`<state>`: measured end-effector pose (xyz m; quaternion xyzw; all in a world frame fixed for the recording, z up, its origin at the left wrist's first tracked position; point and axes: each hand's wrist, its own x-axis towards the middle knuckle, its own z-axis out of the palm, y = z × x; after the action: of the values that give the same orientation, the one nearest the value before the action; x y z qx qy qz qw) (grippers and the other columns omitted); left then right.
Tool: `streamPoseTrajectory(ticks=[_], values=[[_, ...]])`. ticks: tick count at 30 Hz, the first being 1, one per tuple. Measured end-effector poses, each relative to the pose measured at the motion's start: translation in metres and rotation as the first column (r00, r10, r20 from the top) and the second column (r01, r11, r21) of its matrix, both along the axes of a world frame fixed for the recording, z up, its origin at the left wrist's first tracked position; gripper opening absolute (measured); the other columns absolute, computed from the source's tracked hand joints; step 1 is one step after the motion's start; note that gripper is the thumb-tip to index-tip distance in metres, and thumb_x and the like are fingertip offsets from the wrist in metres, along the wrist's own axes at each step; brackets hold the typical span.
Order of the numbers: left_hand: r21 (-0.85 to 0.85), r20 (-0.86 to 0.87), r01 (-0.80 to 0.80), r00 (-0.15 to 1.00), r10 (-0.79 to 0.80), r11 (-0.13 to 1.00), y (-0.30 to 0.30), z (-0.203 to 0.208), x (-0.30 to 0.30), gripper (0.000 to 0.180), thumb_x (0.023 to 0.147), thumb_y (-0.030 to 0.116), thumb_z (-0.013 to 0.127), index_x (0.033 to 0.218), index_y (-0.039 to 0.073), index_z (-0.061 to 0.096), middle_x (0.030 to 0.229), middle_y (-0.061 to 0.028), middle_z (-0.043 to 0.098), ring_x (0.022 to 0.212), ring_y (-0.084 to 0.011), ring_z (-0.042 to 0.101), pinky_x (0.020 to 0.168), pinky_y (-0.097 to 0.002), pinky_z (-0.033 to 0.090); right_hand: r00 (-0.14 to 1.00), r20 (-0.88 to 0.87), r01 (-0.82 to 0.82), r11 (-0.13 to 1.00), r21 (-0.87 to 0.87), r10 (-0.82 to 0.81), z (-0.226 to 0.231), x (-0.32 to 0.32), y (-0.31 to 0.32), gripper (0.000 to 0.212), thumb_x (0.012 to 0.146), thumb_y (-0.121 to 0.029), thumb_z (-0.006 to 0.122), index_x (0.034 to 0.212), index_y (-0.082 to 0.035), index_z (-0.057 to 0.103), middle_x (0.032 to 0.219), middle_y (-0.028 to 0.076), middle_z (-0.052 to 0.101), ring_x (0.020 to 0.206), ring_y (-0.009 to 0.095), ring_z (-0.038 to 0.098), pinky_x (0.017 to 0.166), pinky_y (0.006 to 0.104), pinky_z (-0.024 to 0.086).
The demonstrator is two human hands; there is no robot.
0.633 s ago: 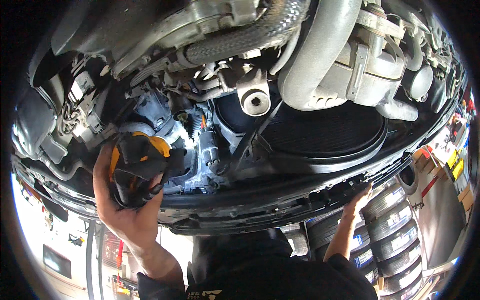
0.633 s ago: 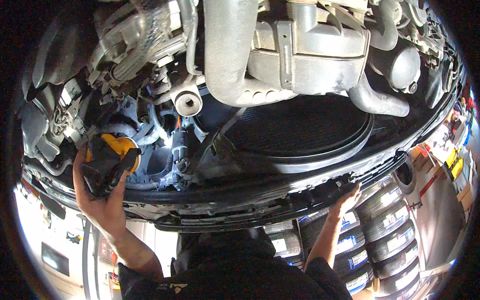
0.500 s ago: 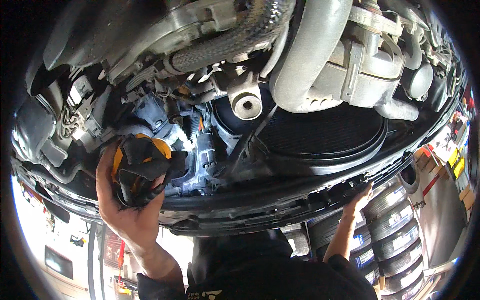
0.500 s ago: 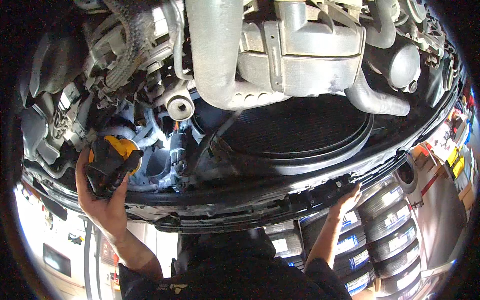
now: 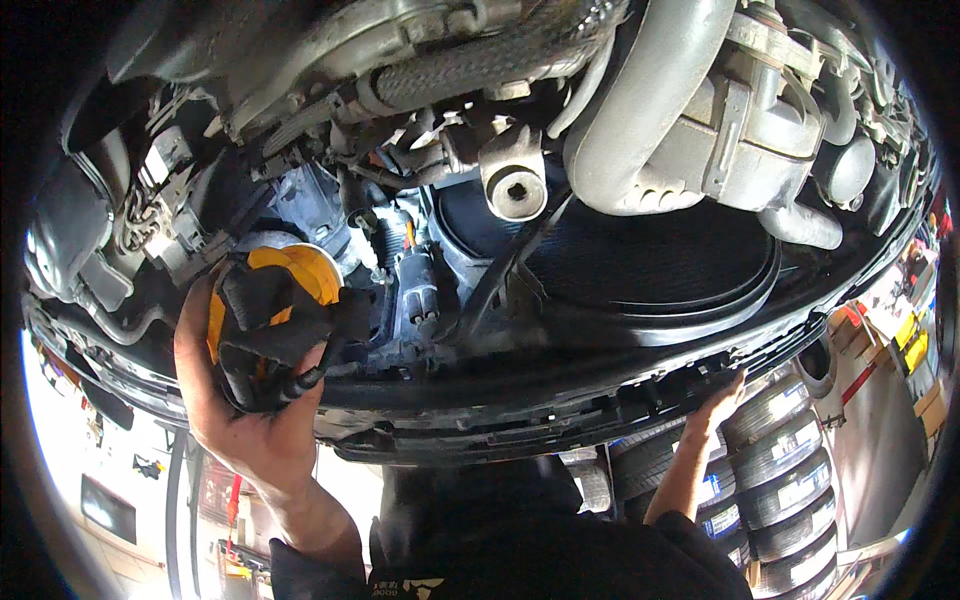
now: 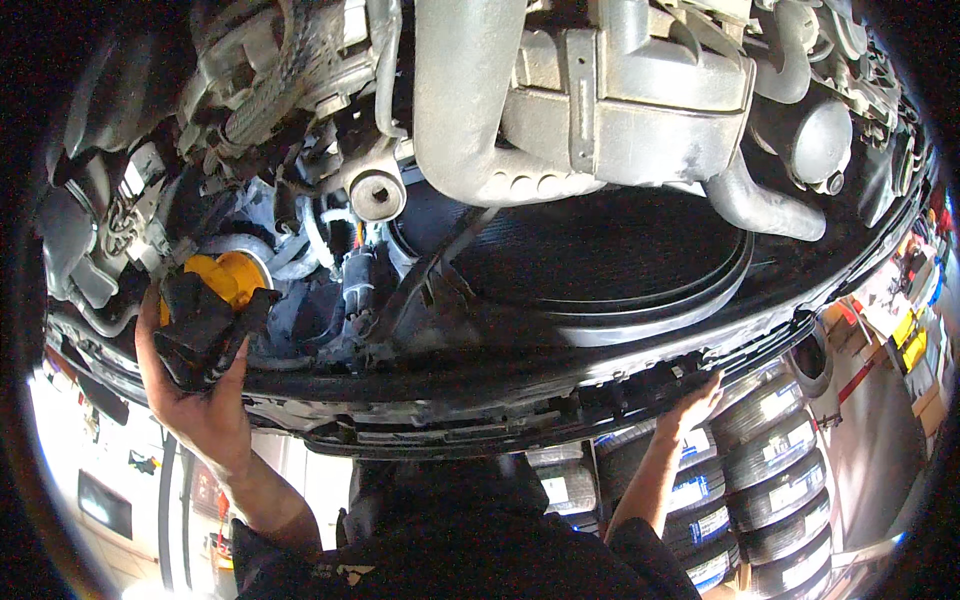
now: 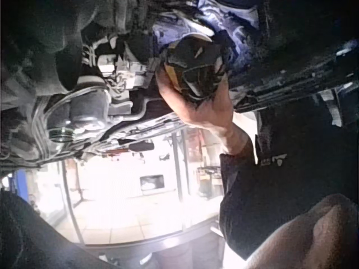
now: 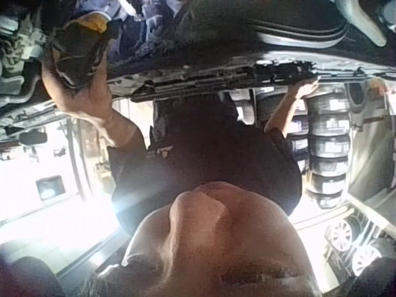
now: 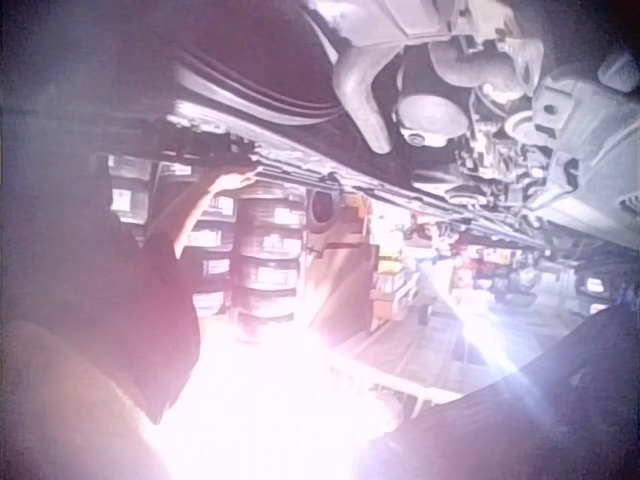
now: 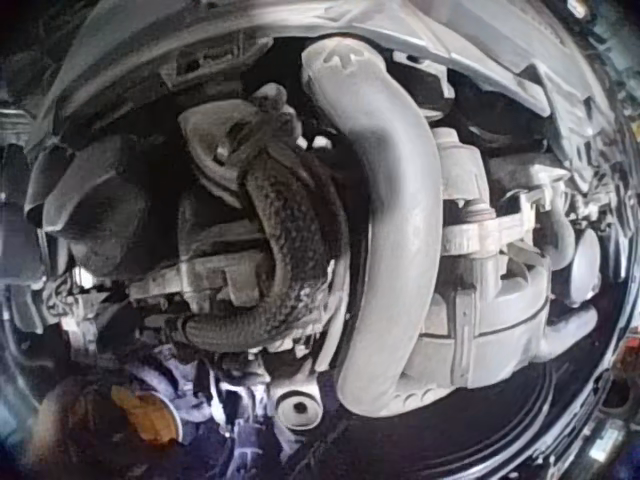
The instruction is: The person inspects the engine bay of a car using a flashlight and a small tool. They move around the front of the vehicle, shining light on various components and briefly touching the engine cover.
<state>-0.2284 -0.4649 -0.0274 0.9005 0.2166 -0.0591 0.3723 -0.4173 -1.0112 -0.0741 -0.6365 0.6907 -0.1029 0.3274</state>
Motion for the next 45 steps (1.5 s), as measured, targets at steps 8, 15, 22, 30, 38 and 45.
streamPoseTrajectory(ticks=[8, 15, 22, 30, 38, 45], values=[[-0.059, 0.044, -0.024, 0.999, 0.027, 0.998, -0.003, 0.004, -0.005, 0.083, 0.075, 0.015, 0.091, 0.145, -0.004, 0.051, 0.135, -0.0166, 0.06, 0.125, -0.0278, 0.061, 0.107, -0.0385, 0.049, 0.98, -0.08, -0.188, 0.979, -0.073, 0.182, -0.005, -0.017, -0.015, 0.051, 0.101, -0.047, 0.056, 0.128, -0.005, 0.056, 0.12, 0.016, 0.06, 0.103, 0.03, 0.067, 0.083, 0.046, 0.061], [0.044, 0.104, -0.028, 0.994, 0.024, 0.999, 0.003, 0.004, -0.016, 0.085, 0.075, 0.014, 0.091, 0.146, -0.004, 0.049, 0.138, -0.0165, 0.059, 0.128, -0.0295, 0.059, 0.111, -0.0402, 0.046, 0.961, -0.15, -0.242, 0.968, -0.06, 0.231, -0.001, -0.016, -0.012, 0.057, 0.106, -0.047, 0.041, 0.142, -0.004, 0.053, 0.127, 0.018, 0.054, 0.111, 0.03, 0.062, 0.088, 0.0443, 0.058], [-0.123, 0.276, -0.124, 0.949, 0.154, 0.985, 0.013, -0.004, -0.034, 0.091, 0.073, 0.03, 0.095, 0.146, -0.003, 0.051, 0.141, -0.0186, 0.059, 0.127, -0.0328, 0.06, 0.111, -0.0428, 0.048, 0.935, -0.18, -0.331, 0.933, -0.142, 0.305, -0.005, -0.023, -0.015, 0.052, 0.104, -0.05, 0.053, 0.117, 0.0, 0.058, 0.108, 0.014, 0.061, 0.095, 0.026, 0.06, 0.087, 0.041, 0.051], [-0.092, 0.148, -0.102, 0.982, 0.115, 0.991, -0.018, -0.007, -0.068, 0.094, 0.074, 0.035, 0.093, 0.147, -0.001, 0.046, 0.14, -0.019, 0.057, 0.127, -0.0328, 0.06, 0.109, -0.0432, 0.049, 0.969, -0.139, -0.235, 0.938, -0.256, 0.205, -0.023, -0.033, -0.017, 0.054, 0.103, -0.041, 0.058, 0.138, 0.0, 0.057, 0.129, 0.02, 0.064, 0.115, 0.03, 0.059, 0.104, 0.0398, 0.042], [-0.145, 0.05, -0.079, 0.995, 0.087, 0.986, -0.082, 0.006, -0.114, 0.097, 0.075, 0.04, 0.091, 0.148, 0.0, 0.042, 0.14, -0.0195, 0.056, 0.126, -0.0327, 0.06, 0.107, -0.0436, 0.05, 0.982, 0.06, -0.166, 0.969, -0.184, 0.18, -0.016, -0.013, 0.01, 0.055, 0.107, -0.036, 0.057, 0.148, -0.001, 0.045, 0.135, 0.014, 0.06, 0.12, 0.024, 0.055, 0.109, 0.0363, 0.039], [-0.108, 0.013, -0.125, 0.992, 0.127, 0.986, -0.179, 0.022, -0.132, 0.099, 0.076, 0.045, 0.089, 0.148, 0.001, 0.038, 0.14, -0.0198, 0.054, 0.126, -0.0326, 0.06, 0.106, -0.0439, 0.051, 0.881, -0.135, -0.454, 0.891, 0.028, 0.453, -0.026, -0.068, -0.024, 0.059, 0.109, -0.039, 0.051, 0.153, -0.002, 0.039, 0.15, 0.024, 0.047, 0.139, 0.03, 0.043, 0.118, 0.0389, 0.031]])
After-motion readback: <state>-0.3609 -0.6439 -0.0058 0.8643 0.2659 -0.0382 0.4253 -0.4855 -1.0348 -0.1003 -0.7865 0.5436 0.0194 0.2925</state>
